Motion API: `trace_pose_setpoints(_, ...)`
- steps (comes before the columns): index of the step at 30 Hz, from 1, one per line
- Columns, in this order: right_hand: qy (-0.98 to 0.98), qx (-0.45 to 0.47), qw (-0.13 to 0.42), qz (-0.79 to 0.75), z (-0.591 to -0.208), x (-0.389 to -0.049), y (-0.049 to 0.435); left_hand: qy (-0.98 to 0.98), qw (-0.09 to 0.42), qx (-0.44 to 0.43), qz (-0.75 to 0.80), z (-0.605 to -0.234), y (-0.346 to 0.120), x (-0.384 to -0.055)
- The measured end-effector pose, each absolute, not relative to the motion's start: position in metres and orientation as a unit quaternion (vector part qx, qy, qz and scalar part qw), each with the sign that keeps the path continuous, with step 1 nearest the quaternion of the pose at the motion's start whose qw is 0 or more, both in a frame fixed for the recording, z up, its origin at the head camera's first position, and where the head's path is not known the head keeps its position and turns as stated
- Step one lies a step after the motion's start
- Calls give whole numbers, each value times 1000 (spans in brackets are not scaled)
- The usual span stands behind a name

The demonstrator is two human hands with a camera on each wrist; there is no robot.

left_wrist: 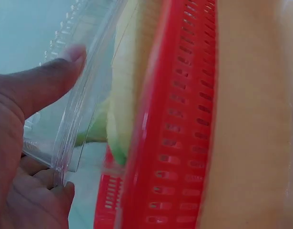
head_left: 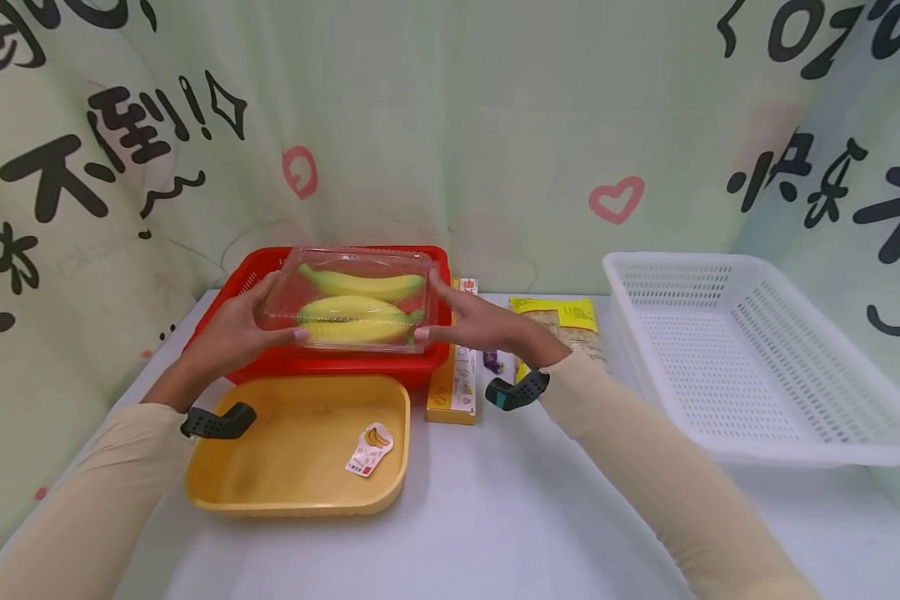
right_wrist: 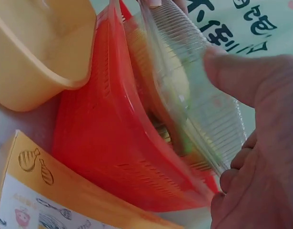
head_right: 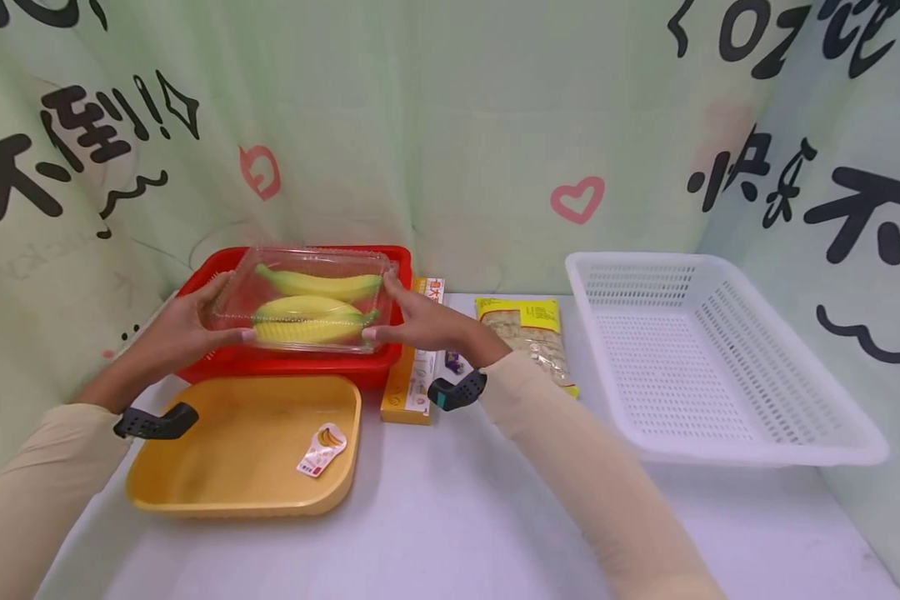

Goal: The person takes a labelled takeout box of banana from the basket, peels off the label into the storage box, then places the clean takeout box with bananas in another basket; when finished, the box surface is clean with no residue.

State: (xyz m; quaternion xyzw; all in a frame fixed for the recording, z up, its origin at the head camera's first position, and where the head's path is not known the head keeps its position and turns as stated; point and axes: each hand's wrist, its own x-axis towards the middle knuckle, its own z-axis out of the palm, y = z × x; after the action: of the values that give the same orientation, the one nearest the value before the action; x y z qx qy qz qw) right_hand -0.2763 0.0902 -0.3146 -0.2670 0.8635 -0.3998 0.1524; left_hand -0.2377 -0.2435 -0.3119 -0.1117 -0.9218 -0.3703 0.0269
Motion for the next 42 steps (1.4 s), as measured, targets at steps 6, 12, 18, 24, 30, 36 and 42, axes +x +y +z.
trace_pose_setpoints(6,861,-213,163,-433,-328,-278,79,-917,12,-121,-380,-320,-242,-243)
trace_pose_setpoints(12,871,-219,142,-416,-330,-275,72,-918,12,-129,-375,-327,-248,-243)
trace_pose_setpoints(18,878,-227,138,-397,-330,-275,70,-922,13,-122,-368,-328,-251,-242)
trace_pose_setpoints(24,890,-233,127,-370,-331,-275,71,-933,-6,-99,-346,-331,-249,-245)
trace_pose_setpoints(30,888,-238,131,-370,-333,-276,71,-939,-19,-84,-333,-330,-248,-246)
trace_pose_setpoints(36,894,-234,129,-360,-333,-278,71,-937,-30,-91,-337,-331,-242,-247)
trace_pose_setpoints(42,893,-227,102,-375,-331,-281,80,-935,-14,-119,-333,-328,-235,-249)
